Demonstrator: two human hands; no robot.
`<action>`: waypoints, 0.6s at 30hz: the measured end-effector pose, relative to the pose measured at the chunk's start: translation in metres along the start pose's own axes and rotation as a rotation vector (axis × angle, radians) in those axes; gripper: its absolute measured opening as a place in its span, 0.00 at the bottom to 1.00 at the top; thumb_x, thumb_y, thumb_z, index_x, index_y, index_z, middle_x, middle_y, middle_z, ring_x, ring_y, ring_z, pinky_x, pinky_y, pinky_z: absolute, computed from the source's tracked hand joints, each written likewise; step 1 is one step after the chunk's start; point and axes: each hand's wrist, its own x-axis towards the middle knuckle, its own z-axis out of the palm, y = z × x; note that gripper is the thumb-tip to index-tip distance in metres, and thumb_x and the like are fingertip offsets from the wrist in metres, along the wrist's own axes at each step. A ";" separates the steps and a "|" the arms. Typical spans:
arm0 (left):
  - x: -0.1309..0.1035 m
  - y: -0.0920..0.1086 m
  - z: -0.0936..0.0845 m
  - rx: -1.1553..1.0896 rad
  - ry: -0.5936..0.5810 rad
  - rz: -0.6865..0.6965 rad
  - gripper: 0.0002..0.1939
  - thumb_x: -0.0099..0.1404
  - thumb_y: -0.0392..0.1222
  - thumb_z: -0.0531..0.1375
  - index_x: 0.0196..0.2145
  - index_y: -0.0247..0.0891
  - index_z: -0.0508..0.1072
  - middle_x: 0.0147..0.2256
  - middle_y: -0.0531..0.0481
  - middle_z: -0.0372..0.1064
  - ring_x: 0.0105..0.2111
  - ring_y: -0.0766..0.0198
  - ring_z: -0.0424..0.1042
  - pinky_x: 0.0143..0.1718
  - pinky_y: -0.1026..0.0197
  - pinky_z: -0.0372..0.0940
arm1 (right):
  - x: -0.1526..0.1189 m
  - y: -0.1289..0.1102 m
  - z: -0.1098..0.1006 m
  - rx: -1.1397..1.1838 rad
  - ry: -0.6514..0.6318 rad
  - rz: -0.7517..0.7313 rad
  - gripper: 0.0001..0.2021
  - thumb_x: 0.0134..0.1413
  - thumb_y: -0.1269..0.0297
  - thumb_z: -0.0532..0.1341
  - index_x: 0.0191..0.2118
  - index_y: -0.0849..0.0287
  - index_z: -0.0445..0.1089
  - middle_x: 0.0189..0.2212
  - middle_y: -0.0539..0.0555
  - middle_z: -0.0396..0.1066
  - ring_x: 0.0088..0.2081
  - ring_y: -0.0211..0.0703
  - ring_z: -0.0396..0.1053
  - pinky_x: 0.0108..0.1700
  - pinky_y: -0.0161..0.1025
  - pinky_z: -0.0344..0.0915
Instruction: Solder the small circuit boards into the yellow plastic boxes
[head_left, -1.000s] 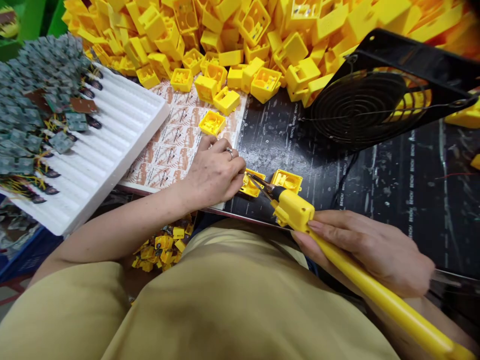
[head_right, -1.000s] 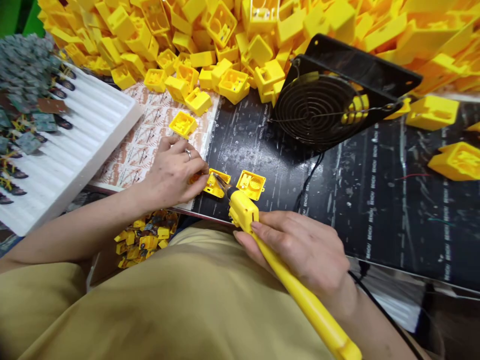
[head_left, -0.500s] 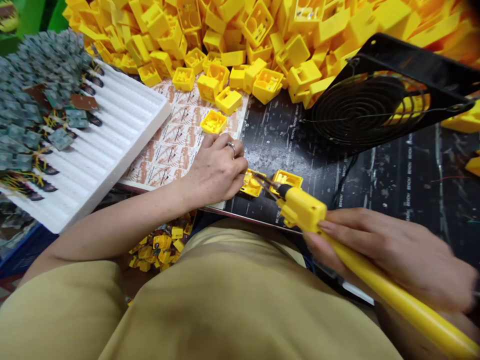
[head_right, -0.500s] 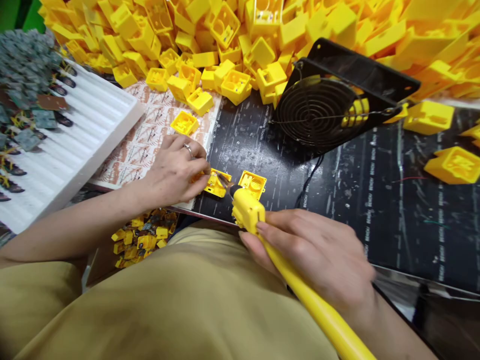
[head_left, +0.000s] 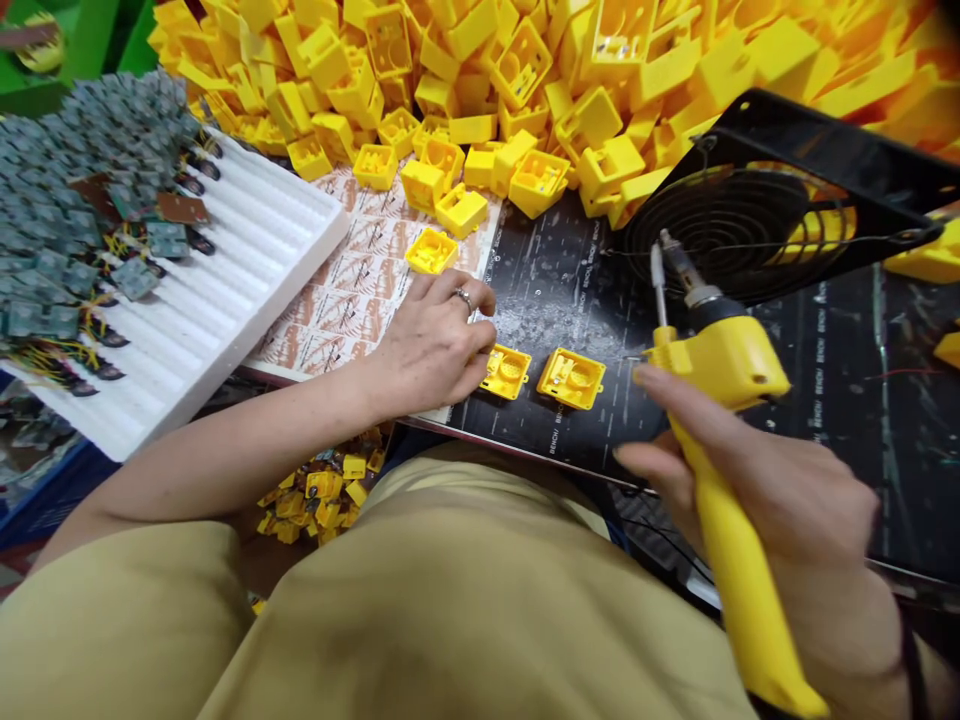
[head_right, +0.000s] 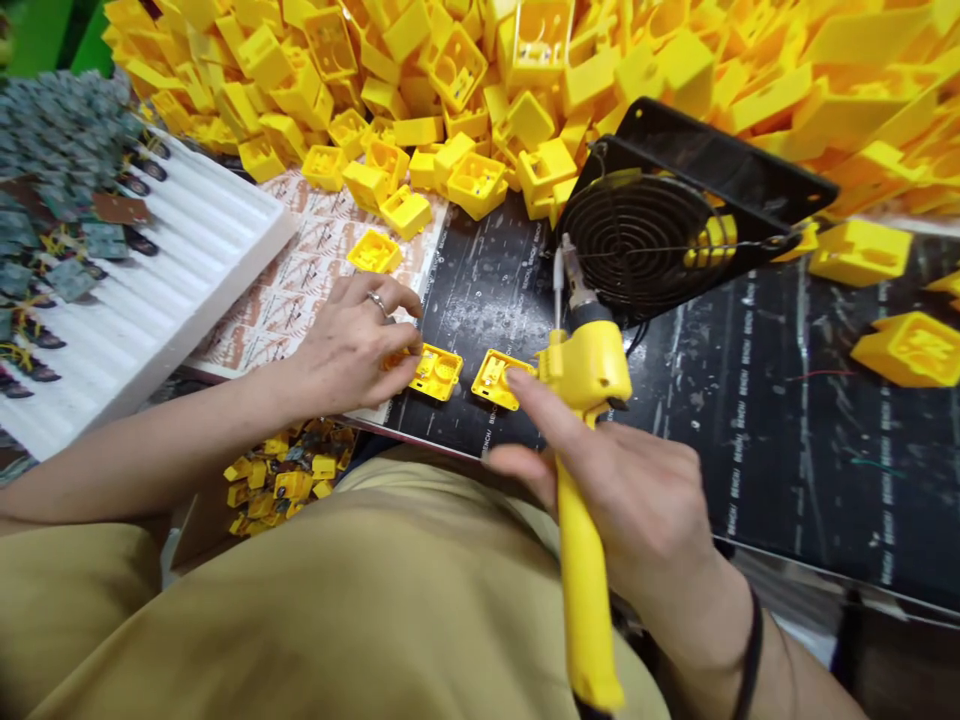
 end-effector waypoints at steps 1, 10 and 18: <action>0.000 0.000 -0.001 -0.003 -0.012 -0.003 0.10 0.63 0.39 0.54 0.28 0.36 0.74 0.44 0.42 0.72 0.47 0.48 0.65 0.45 0.46 0.59 | 0.003 0.003 0.006 0.001 0.001 -0.019 0.21 0.62 0.68 0.62 0.60 0.59 0.63 0.25 0.46 0.71 0.21 0.33 0.66 0.27 0.32 0.63; -0.004 0.005 -0.013 -0.287 -0.163 0.041 0.38 0.62 0.54 0.61 0.65 0.39 0.54 0.62 0.37 0.60 0.64 0.47 0.57 0.64 0.39 0.46 | -0.005 0.033 0.061 0.084 -0.026 -0.042 0.22 0.56 0.54 0.66 0.51 0.59 0.63 0.41 0.57 0.73 0.45 0.51 0.73 0.49 0.49 0.70; -0.008 -0.026 -0.038 -0.436 -0.242 -0.078 0.41 0.62 0.53 0.62 0.68 0.49 0.50 0.63 0.44 0.60 0.58 0.54 0.67 0.61 0.48 0.58 | -0.010 0.031 0.065 0.058 0.034 -0.063 0.23 0.55 0.64 0.67 0.54 0.59 0.62 0.46 0.58 0.73 0.44 0.48 0.74 0.43 0.41 0.70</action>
